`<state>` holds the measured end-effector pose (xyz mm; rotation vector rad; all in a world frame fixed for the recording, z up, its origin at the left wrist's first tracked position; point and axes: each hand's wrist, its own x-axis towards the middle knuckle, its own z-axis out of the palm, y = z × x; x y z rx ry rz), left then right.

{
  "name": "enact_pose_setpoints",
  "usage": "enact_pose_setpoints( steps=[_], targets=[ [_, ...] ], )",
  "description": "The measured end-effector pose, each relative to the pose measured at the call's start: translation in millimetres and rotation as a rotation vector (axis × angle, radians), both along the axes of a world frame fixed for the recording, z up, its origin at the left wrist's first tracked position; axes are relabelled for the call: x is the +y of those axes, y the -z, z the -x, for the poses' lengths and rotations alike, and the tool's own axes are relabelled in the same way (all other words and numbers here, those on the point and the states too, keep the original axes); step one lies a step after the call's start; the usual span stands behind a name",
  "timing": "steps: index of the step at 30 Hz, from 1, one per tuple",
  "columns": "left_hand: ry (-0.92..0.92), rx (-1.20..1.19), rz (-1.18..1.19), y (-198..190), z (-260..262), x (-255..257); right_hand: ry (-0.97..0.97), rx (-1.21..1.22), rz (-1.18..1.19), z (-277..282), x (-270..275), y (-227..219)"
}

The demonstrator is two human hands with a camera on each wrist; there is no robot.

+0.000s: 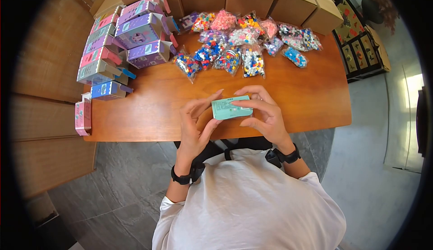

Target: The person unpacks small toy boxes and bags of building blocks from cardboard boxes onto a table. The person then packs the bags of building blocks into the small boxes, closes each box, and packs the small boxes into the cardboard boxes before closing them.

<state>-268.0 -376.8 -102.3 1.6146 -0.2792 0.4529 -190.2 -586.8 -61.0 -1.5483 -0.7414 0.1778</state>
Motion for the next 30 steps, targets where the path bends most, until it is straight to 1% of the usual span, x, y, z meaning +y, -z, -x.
enact_pose_setpoints(
  steps=[1,2,4,9,11,13,14,16,20,22,24,26,27,28,29,30],
  targets=[
    [0.008,-0.005,-0.034,0.3,0.2,2.6,-0.014,-0.054,0.018,-0.4,0.0,1.0],
    [0.008,-0.002,-0.032,-1.7,1.8,5.7,-0.015,-0.051,0.019,1.0,-0.2,4.3],
    [0.009,0.029,-0.287,-10.9,2.4,12.1,0.069,-0.092,0.061,2.0,-0.2,11.1],
    [0.027,0.082,-0.280,-36.5,4.0,13.5,0.093,-0.104,0.071,0.8,2.6,5.7],
    [0.017,0.082,-0.288,-39.6,3.3,12.6,0.106,-0.088,0.064,-0.2,2.8,5.6],
    [-0.012,0.065,-0.265,-38.2,2.3,13.1,0.094,-0.188,0.151,-1.7,0.8,7.0],
    [-0.015,0.067,-0.265,-36.9,2.3,14.6,0.091,-0.187,0.151,-1.4,1.1,9.2],
    [0.002,0.074,-0.369,-34.7,1.6,17.6,0.111,-0.316,0.204,-0.6,0.8,15.5],
    [-0.031,0.037,-0.455,-49.1,3.9,23.9,0.081,-0.381,0.209,-2.7,-5.8,21.6],
    [-0.215,-0.047,-0.653,-58.9,6.9,46.3,0.171,-0.384,0.217,-3.9,-11.6,17.2],
    [-0.524,-0.150,-0.723,-71.3,13.4,79.9,0.292,-0.421,0.276,-10.7,-31.2,15.5],
    [-0.703,-0.168,-0.709,-81.1,17.4,130.7,0.470,-0.474,0.416,-17.2,-56.5,11.2],
    [-0.806,-0.087,-0.732,-86.7,23.1,153.3,0.468,-0.472,0.415,-22.7,-68.6,10.6],
    [-0.906,-0.004,-0.753,-90.8,27.8,173.0,0.559,-0.475,0.444,-28.2,-80.2,10.5],
    [-0.904,-0.002,-0.755,-92.5,28.3,189.2,0.649,-0.477,0.473,-31.0,-88.6,10.0],
    [-0.893,0.041,-0.898,-93.9,27.3,203.9,0.647,-0.474,0.473,-31.6,-94.3,7.8]
  ],
)
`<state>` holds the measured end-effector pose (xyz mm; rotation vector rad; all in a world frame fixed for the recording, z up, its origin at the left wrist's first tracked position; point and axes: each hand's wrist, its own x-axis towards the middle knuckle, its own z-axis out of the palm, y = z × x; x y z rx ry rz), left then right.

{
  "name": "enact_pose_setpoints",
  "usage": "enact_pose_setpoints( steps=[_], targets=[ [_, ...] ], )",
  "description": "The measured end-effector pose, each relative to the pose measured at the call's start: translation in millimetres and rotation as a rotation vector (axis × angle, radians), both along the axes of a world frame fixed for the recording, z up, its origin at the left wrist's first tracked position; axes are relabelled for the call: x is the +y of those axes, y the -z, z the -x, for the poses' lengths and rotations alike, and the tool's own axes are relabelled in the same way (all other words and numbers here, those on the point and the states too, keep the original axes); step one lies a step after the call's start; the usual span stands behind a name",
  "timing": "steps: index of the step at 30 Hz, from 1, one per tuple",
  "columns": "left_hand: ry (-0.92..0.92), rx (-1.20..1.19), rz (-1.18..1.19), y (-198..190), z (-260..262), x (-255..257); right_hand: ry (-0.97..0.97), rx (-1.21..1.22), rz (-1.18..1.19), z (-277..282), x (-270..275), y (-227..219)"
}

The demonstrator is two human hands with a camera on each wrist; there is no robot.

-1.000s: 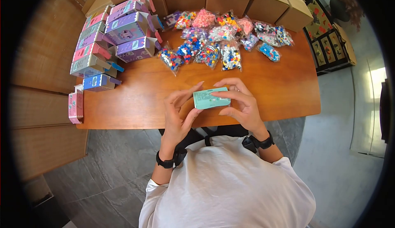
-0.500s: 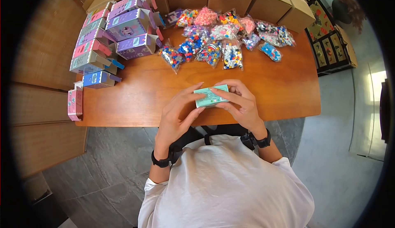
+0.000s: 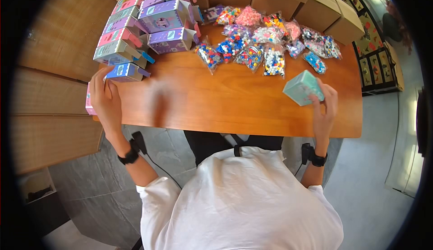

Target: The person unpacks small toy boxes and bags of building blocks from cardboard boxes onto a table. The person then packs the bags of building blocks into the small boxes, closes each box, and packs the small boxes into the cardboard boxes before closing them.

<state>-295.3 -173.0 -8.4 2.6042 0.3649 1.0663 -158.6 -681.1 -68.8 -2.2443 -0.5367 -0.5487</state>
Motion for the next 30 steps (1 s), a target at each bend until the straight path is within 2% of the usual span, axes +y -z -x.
enact_pose_setpoints(
  steps=[1,2,4,7,9,12,14,19,21,22,24,25,26,27,28,30],
  targets=[
    [-0.022,0.094,-0.107,-1.2,1.4,13.2,0.032,0.019,-0.012,-0.4,-4.7,-3.0],
    [-0.019,0.094,-0.109,3.4,4.2,27.7,0.067,0.035,-0.025,-0.4,-7.3,-4.3],
    [-0.027,0.395,-0.253,19.3,2.2,45.6,0.084,0.054,-0.025,1.9,-10.3,-3.0],
    [-0.068,0.417,-0.370,32.2,0.4,44.5,0.128,0.086,-0.010,7.9,-10.5,-6.6],
    [-0.079,0.453,-0.354,26.7,1.5,40.0,0.156,0.096,0.005,12.2,-11.5,-11.3],
    [-0.119,0.483,-0.345,30.3,0.3,43.0,0.197,0.038,0.016,14.3,-16.2,-21.4],
    [-0.118,0.516,-0.383,30.3,2.2,43.3,0.189,-0.130,0.006,15.7,-16.8,-27.8],
    [-0.072,0.398,-0.343,17.5,14.6,-9.3,0.182,-0.252,0.073,24.1,-1.6,-39.3],
    [0.044,0.310,-0.106,14.3,18.8,-33.5,0.162,-0.280,0.094,27.9,7.0,-40.1],
    [0.043,0.310,-0.105,14.0,19.7,-46.3,0.150,-0.264,0.066,30.2,12.5,-39.5],
    [0.231,0.261,0.203,13.8,21.0,-70.3,0.131,-0.249,0.038,31.6,28.4,-35.8],
    [0.227,0.260,0.205,18.1,22.3,-78.6,0.019,-0.244,0.014,30.9,39.2,-30.5],
    [0.323,0.244,0.298,27.0,23.6,-86.0,-0.091,-0.238,-0.008,30.2,51.6,-27.7],
    [0.421,0.228,0.390,37.1,23.9,-93.7,-0.171,-0.245,0.085,26.6,69.5,-27.8],
    [0.426,0.227,0.392,47.1,23.1,-102.3,-0.248,-0.251,0.178,19.9,89.3,-28.0],
    [0.405,0.079,0.651,70.2,19.7,-117.0,-0.307,-0.243,0.408,-1.2,123.3,-12.9]
  ],
)
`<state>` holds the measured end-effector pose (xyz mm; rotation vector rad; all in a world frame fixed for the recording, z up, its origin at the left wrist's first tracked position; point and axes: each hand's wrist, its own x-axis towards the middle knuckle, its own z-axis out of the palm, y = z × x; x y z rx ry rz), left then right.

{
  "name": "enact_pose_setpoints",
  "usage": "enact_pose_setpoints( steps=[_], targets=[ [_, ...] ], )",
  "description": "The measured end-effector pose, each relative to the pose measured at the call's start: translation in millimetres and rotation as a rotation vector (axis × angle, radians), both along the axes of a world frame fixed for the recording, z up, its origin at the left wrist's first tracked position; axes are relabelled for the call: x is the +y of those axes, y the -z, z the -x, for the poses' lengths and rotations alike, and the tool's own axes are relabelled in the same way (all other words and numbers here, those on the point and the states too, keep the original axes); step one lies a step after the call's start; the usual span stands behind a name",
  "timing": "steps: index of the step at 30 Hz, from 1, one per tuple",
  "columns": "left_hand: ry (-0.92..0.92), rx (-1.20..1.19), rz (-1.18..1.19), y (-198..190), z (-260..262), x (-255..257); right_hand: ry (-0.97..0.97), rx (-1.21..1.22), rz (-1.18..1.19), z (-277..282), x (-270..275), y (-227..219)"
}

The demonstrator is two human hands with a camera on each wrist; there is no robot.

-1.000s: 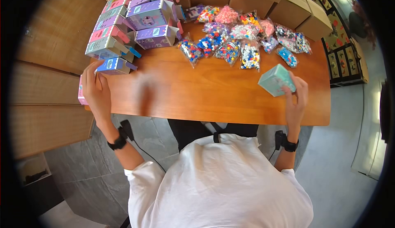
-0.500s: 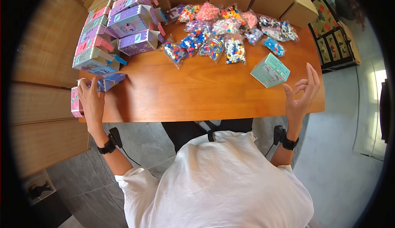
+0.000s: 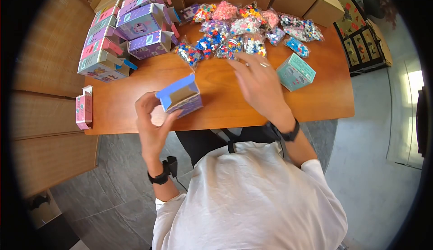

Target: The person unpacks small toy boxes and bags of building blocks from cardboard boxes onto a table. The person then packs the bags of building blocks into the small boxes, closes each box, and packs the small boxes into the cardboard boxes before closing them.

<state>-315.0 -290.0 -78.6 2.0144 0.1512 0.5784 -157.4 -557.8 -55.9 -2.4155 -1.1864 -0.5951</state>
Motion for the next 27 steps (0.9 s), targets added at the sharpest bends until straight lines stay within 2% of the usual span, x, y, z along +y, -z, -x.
enact_pose_setpoints(
  steps=[2,4,5,9,12,14,16,19,20,22,23,25,27],
  targets=[
    [0.002,-0.082,-0.012,21.3,-4.5,-10.3,-0.015,-0.148,0.182,-23.2,29.1,10.4],
    [-0.008,-0.233,-0.138,25.7,-5.5,-20.0,-0.002,-0.213,0.231,-48.0,53.0,31.8],
    [0.044,-0.110,-0.250,15.3,-3.2,-15.0,0.010,-0.276,0.289,-58.6,63.4,40.3],
    [0.093,0.068,-0.376,-13.0,2.0,-30.1,0.036,-0.327,0.300,-79.0,92.7,49.1],
    [0.106,0.145,-0.378,-22.1,1.5,-29.0,0.067,-0.264,0.339,-79.0,101.0,44.9],
    [0.125,0.125,-0.365,-21.1,0.5,-26.5,0.045,-0.231,0.220,-74.3,95.9,38.1],
    [0.146,0.108,-0.341,-15.8,1.7,-26.5,0.030,-0.161,0.199,-72.8,85.6,35.5],
    [0.098,0.149,-0.283,-4.7,3.7,-27.9,-0.041,0.350,-0.449,-70.3,66.5,30.3],
    [0.103,0.111,-0.288,-2.4,2.5,-28.5,-0.045,0.354,-0.438,-66.6,55.3,23.7],
    [0.096,0.075,-0.283,2.6,-1.5,-29.4,-0.190,1.176,-1.189,-62.5,31.6,9.1],
    [0.118,0.061,-0.282,5.9,-3.7,-29.9,-0.192,1.184,-1.176,-57.3,22.1,-0.8],
    [0.131,0.052,-0.273,10.3,-8.8,-30.7,-0.431,1.448,-1.371,-42.0,6.8,-19.1],
    [0.206,0.052,-0.192,12.8,-14.1,-32.9,-0.443,1.405,-1.305,-24.3,-2.6,-25.4]
  ],
)
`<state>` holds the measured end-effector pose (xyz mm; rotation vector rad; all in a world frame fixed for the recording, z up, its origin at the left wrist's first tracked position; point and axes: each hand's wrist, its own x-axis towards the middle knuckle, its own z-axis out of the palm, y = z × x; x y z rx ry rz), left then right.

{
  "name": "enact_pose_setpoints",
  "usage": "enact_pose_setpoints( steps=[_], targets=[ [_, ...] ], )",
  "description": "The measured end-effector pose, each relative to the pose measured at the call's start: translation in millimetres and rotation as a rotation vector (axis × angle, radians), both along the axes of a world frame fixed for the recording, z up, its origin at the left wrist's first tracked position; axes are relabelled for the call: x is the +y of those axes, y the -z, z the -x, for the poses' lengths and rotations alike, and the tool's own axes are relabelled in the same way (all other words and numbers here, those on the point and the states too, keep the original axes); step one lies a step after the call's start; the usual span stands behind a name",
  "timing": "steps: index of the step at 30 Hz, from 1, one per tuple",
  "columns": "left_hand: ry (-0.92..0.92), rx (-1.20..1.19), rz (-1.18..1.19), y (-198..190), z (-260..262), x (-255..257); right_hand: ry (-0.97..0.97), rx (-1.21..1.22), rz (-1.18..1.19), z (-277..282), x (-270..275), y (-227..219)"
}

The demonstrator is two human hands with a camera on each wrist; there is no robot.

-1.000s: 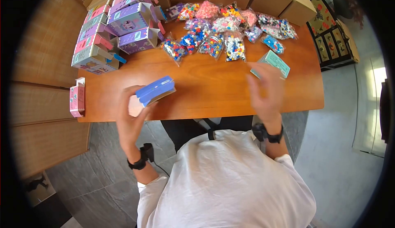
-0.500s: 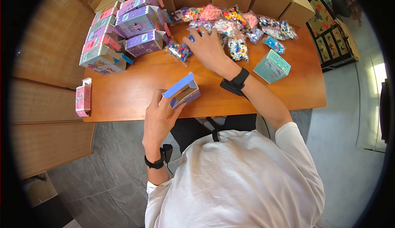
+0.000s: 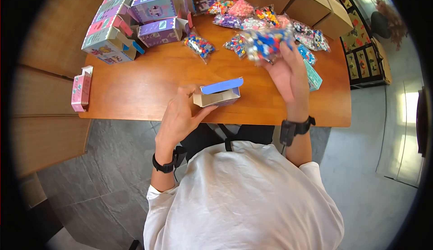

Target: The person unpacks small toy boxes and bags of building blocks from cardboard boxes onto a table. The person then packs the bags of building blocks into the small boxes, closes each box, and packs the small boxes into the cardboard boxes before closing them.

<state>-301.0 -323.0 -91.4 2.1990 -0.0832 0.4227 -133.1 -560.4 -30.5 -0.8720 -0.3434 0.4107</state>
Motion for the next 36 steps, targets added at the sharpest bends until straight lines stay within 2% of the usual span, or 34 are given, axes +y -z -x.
enact_pose_setpoints(
  steps=[2,6,7,9,10,12,13,15,17,19,21,23,26,29,31,33,35,36],
  targets=[
    [-0.009,-0.032,0.000,-7.6,-4.5,-6.0,0.031,-0.093,0.070,32.6,-0.2,-13.2],
    [0.045,-0.032,0.064,-12.8,-10.4,-11.7,-0.386,-0.617,0.301,66.8,5.7,-11.3],
    [0.045,-0.029,0.063,-13.5,-10.3,-10.2,-0.365,-0.762,0.409,69.7,13.5,-17.9],
    [0.098,-0.059,-0.096,-15.0,-9.8,-4.7,-0.229,-0.942,0.523,68.1,25.0,-17.3],
    [0.115,-0.113,-0.054,-15.4,-11.9,-6.3,-0.229,-0.942,0.520,64.1,25.8,-15.6],
    [0.084,-0.058,-0.042,-13.2,-9.7,-7.7,-0.034,-0.909,0.584,56.4,24.8,-11.7],
    [0.055,-0.005,-0.027,-12.1,-8.9,-8.4,-0.040,-0.911,0.580,54.7,22.8,-15.1],
    [0.014,-0.081,-0.023,-11.3,-9.9,-11.4,0.040,-0.957,0.718,50.2,15.4,-24.8],
    [-0.008,-0.002,-0.008,-10.2,-9.6,-12.8,0.042,-0.998,0.723,42.5,10.0,-22.9],
    [-0.007,0.010,-0.017,-10.8,-9.1,-14.7,0.147,-1.071,0.717,38.9,6.0,-22.6],
    [-0.005,0.025,-0.027,-10.0,-9.4,-15.2,0.159,-1.070,0.736,38.1,2.8,-22.2],
    [0.021,-0.076,-0.036,-7.4,-12.0,-13.9,0.172,-1.069,0.753,36.9,-0.7,-22.7],
    [0.032,0.019,0.004,-3.9,-10.5,-13.3,0.104,-1.084,0.783,37.2,-9.8,-27.5],
    [0.031,0.002,0.022,-6.0,-11.0,-13.7,0.045,-1.026,0.850,40.7,-16.3,-35.8],
    [0.033,0.016,-0.021,-9.5,-9.4,-15.4,-0.041,-1.193,0.991,43.8,-13.9,-40.5],
    [0.036,0.031,-0.066,-10.2,-9.9,-17.4,0.014,-1.218,1.022,49.7,-6.7,-37.8],
    [0.032,-0.127,-0.068,-8.1,-11.9,-19.4,0.068,-1.245,1.047,53.9,-6.0,-37.3],
    [0.031,-0.128,-0.070,-7.4,-11.2,-19.8,0.076,-1.063,0.993,56.1,-6.6,-37.6]
  ],
)
